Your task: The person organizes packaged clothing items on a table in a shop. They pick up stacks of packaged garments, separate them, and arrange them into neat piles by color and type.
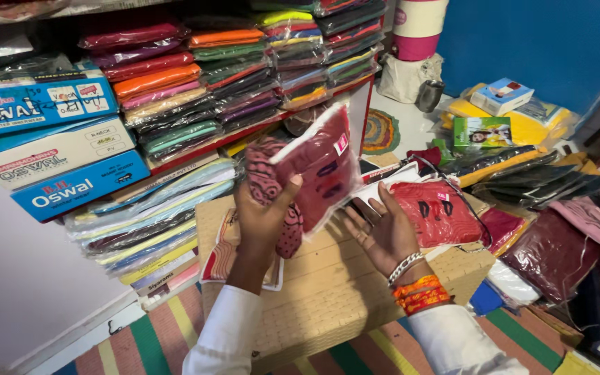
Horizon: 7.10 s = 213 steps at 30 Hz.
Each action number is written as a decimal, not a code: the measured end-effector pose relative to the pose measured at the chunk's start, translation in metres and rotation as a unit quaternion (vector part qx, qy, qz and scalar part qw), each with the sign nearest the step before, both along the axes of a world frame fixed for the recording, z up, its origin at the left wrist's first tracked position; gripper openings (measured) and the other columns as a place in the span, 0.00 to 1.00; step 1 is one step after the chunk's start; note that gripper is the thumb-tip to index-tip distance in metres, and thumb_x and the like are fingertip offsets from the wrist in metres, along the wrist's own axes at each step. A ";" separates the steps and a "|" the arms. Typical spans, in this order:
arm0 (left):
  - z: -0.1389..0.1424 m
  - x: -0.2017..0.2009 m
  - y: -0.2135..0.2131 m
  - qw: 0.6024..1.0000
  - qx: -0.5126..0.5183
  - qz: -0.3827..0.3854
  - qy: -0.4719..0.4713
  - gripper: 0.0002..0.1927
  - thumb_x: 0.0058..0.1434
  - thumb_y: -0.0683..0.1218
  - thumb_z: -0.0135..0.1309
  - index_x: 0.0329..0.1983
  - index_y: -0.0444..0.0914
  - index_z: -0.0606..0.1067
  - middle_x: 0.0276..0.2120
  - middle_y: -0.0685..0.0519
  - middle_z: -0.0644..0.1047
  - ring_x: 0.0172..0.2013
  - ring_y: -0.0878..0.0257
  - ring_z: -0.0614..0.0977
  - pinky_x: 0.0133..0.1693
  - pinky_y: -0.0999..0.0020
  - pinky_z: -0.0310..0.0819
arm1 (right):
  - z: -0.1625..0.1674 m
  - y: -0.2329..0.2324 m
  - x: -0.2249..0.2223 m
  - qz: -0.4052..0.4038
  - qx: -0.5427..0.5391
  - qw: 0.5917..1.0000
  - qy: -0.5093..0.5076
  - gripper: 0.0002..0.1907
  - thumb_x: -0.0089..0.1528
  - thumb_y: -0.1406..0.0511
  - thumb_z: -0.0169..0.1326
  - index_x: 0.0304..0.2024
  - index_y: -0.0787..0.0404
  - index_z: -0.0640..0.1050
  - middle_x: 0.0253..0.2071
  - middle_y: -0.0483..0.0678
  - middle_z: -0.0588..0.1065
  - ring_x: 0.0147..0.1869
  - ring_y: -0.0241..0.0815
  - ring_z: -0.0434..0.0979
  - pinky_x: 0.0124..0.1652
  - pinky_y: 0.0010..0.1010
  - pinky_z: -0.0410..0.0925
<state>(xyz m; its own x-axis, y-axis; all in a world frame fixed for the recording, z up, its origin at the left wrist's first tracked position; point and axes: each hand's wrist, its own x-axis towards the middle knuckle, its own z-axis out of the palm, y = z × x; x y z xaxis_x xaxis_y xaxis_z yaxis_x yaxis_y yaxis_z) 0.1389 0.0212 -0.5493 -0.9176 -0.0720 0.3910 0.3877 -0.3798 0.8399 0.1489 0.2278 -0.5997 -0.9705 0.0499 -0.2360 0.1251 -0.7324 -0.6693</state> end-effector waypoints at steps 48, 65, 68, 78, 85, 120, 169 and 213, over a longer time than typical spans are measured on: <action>-0.010 0.036 0.063 0.738 -0.509 0.364 0.252 0.25 0.61 0.56 0.56 0.54 0.36 0.71 0.66 0.40 0.69 0.68 0.41 0.68 0.68 0.41 0.55 | 0.016 -0.015 0.034 0.334 -0.288 0.822 0.361 0.20 0.85 0.59 0.41 0.70 0.69 0.69 0.56 0.59 0.78 0.53 0.50 0.81 0.52 0.38 0.75; 0.002 -0.001 -0.006 0.992 -0.126 0.019 0.007 0.14 0.62 0.48 0.64 0.45 0.36 0.77 0.37 0.54 0.82 0.35 0.68 0.81 0.40 0.70 0.78 | 0.021 0.011 0.024 0.168 0.073 0.967 0.176 0.25 0.62 0.67 0.59 0.61 0.63 0.70 0.54 0.52 0.78 0.54 0.42 0.81 0.55 0.39 0.76; 0.002 -0.001 -0.010 0.993 -0.107 -0.040 0.014 0.17 0.61 0.47 0.65 0.49 0.35 0.76 0.39 0.53 0.82 0.37 0.67 0.82 0.42 0.69 0.79 | 0.021 0.006 0.024 0.128 0.128 0.969 0.167 0.28 0.59 0.71 0.60 0.61 0.64 0.70 0.54 0.52 0.78 0.53 0.43 0.81 0.53 0.37 0.76; 0.005 0.002 -0.026 0.974 -0.192 -0.119 -0.014 0.30 0.47 0.39 0.71 0.53 0.34 0.73 0.45 0.51 0.83 0.45 0.63 0.85 0.51 0.65 0.81 | 0.026 -0.001 0.028 0.092 0.215 0.956 0.178 0.32 0.53 0.73 0.65 0.59 0.64 0.71 0.53 0.52 0.79 0.53 0.42 0.82 0.52 0.35 0.77; 0.002 0.001 -0.029 0.975 -0.191 -0.113 -0.001 0.29 0.48 0.40 0.71 0.53 0.35 0.73 0.44 0.52 0.82 0.44 0.65 0.84 0.50 0.66 0.80 | 0.027 -0.006 0.027 0.062 0.256 0.950 0.168 0.29 0.50 0.74 0.67 0.55 0.67 0.76 0.50 0.52 0.81 0.50 0.42 0.82 0.49 0.34 0.77; -0.015 0.049 0.070 0.822 -0.412 0.305 0.249 0.39 0.65 0.58 0.54 0.73 0.33 0.59 0.68 0.36 0.68 0.67 0.34 0.66 0.65 0.44 0.56 | -0.028 -0.021 0.014 0.118 0.018 0.982 0.148 0.32 0.68 0.48 0.40 0.68 0.59 0.66 0.65 0.53 0.73 0.65 0.46 0.75 0.63 0.39 0.66; -0.019 0.010 0.019 0.961 -0.115 0.073 -0.238 0.20 0.75 0.48 0.41 0.60 0.29 0.71 0.48 0.24 0.73 0.47 0.28 0.77 0.54 0.36 0.69 | 0.005 0.052 0.000 0.021 -0.103 0.962 0.251 0.28 0.76 0.51 0.37 0.70 0.62 0.67 0.69 0.55 0.68 0.71 0.52 0.69 0.70 0.50 0.61; -0.005 0.026 -0.151 0.923 -0.359 -0.042 -0.129 0.35 0.56 0.46 0.64 0.65 0.38 0.65 0.52 0.42 0.81 0.49 0.51 0.84 0.50 0.58 0.81 | -0.040 -0.174 0.011 0.067 0.321 0.945 0.010 0.24 0.54 0.75 0.63 0.49 0.60 0.69 0.38 0.50 0.78 0.37 0.40 0.81 0.27 0.29 0.72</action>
<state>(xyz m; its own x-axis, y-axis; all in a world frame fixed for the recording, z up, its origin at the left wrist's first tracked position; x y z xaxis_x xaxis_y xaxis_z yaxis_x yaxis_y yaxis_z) 0.1647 -0.1300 -0.5544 -0.9774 0.1966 0.0770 0.1331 0.2907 0.9475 0.1600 0.0535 -0.6397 -0.9822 0.0517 -0.1806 0.1708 -0.1537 -0.9732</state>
